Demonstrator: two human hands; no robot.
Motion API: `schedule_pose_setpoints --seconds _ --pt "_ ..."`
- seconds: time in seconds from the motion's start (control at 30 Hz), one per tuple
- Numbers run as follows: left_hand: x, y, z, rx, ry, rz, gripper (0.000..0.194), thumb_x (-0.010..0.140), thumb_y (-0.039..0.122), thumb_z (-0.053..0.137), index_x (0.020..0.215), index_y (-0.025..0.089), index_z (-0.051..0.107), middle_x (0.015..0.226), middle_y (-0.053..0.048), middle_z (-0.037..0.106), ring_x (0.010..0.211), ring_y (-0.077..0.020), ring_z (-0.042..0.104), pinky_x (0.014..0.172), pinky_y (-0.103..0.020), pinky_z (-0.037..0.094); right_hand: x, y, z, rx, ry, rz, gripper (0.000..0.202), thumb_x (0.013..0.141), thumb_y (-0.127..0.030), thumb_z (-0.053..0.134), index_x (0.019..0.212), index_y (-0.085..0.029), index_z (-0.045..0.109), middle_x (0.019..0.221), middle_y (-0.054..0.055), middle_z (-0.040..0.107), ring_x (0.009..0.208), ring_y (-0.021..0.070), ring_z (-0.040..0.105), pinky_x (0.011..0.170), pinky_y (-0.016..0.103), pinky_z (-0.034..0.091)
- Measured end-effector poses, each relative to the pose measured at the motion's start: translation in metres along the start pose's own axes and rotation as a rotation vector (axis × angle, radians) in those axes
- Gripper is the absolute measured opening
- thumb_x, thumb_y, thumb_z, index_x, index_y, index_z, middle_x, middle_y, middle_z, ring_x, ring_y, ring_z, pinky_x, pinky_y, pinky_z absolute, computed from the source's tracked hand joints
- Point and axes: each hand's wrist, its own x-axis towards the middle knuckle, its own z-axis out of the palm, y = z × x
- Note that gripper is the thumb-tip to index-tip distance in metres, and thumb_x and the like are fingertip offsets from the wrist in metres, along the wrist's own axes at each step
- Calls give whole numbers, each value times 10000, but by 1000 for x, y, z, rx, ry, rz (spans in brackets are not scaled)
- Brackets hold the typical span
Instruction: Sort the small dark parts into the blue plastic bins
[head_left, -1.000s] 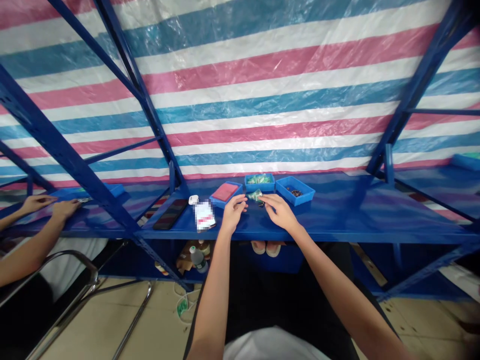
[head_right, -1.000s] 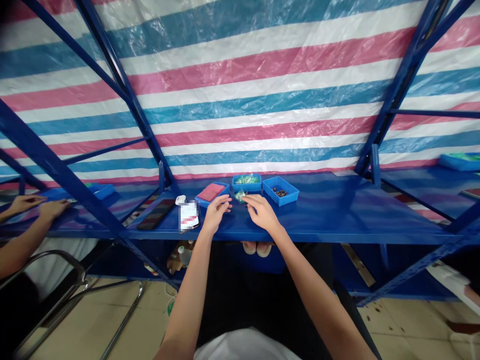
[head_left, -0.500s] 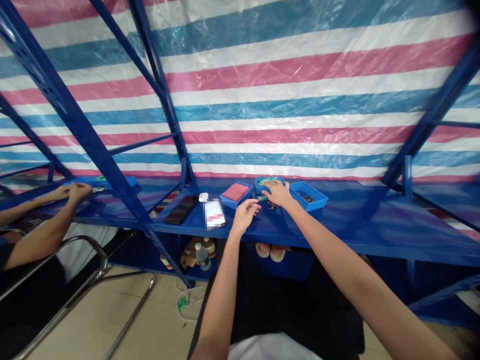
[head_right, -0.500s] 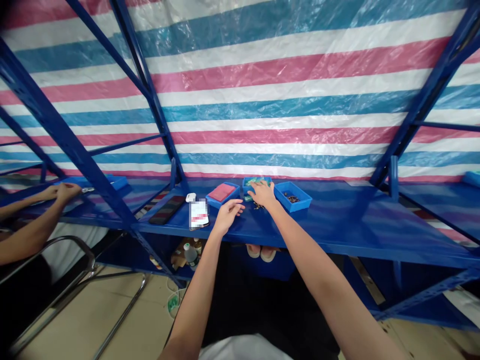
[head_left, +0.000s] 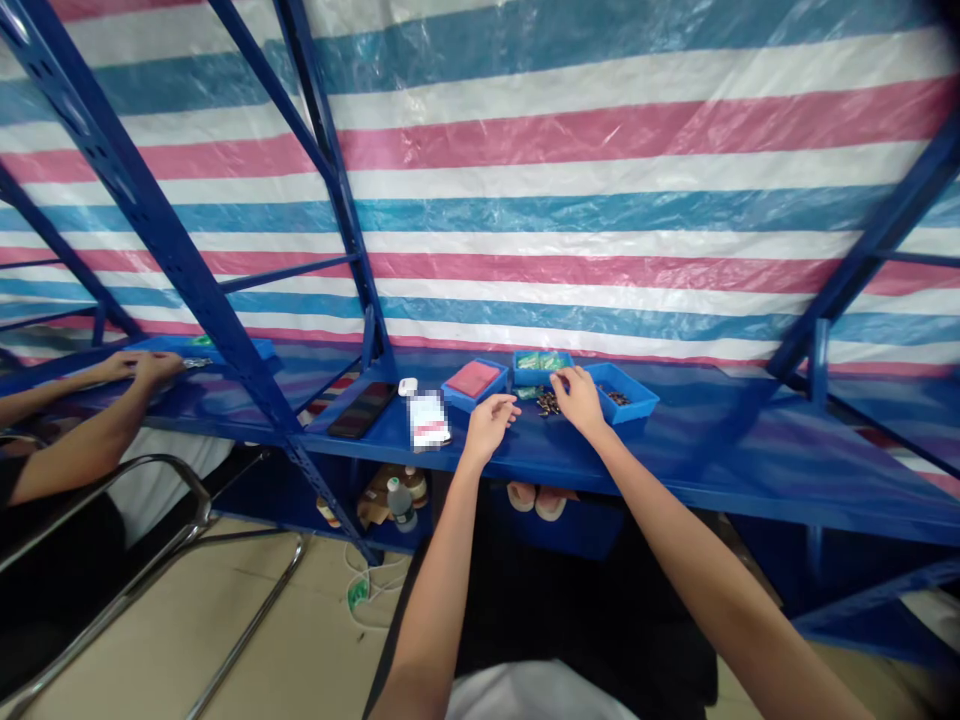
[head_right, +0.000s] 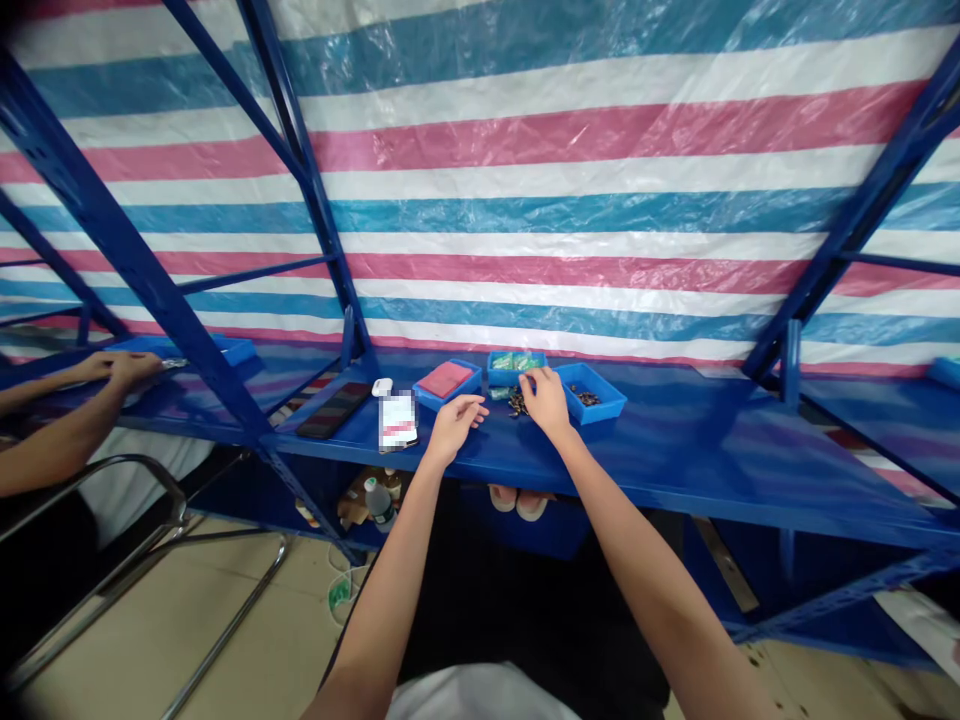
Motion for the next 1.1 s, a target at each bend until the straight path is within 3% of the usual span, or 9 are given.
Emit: schedule_pose_setpoints --seconds 0.1,0.23,0.4,0.53,0.7,0.93,1.1 --pt "0 -2 0 19 -20 -1 253 923 317 550 1072 154 673 899 -94 742 730 -136 659 662 -239 511 -26 13 -11 32 -112 -12 337 968 -434 464 931 -184 687 823 84 613 834 240 578 827 358 460" --pt "0 -2 0 117 -28 16 251 929 321 539 1086 180 677 928 -81 748 759 -146 678 676 -243 518 -41 13 -15 18 -259 -39 311 895 -492 600 1001 -211 682 870 67 628 868 238 596 804 343 469" --pt "-1 0 -1 266 -73 68 222 918 283 547 1066 210 694 927 -52 754 814 -156 700 759 -258 528 -35 6 -13 41 -328 -81 149 909 -328 579 882 -203 654 912 71 640 877 217 608 809 325 469" --pt "-2 1 -1 276 -78 65 240 925 319 541 1071 206 693 919 -57 756 795 -164 705 730 -257 532 -34 7 -14 114 -315 -24 104 887 -254 547 854 -190 622 830 57 656 759 195 619 748 318 484" --pt "-2 3 0 258 -83 63 263 930 344 533 1074 198 699 919 -65 757 771 -166 708 726 -265 537 -39 10 -18 305 -218 73 145 838 -282 541 930 -200 617 750 22 672 676 181 639 712 323 529" --pt "-2 4 0 256 -103 74 277 932 365 529 1069 197 701 921 -66 756 770 -168 705 750 -280 539 -41 7 -21 414 -257 0 145 812 -283 553 890 -205 648 806 28 713 738 182 670 760 331 548" --pt "-1 2 -1 253 -109 72 286 937 376 524 1074 193 696 922 -68 756 773 -166 702 754 -278 538 -41 6 -24 383 -213 -43 241 846 -282 550 1014 -202 704 893 43 722 732 175 655 758 327 540"
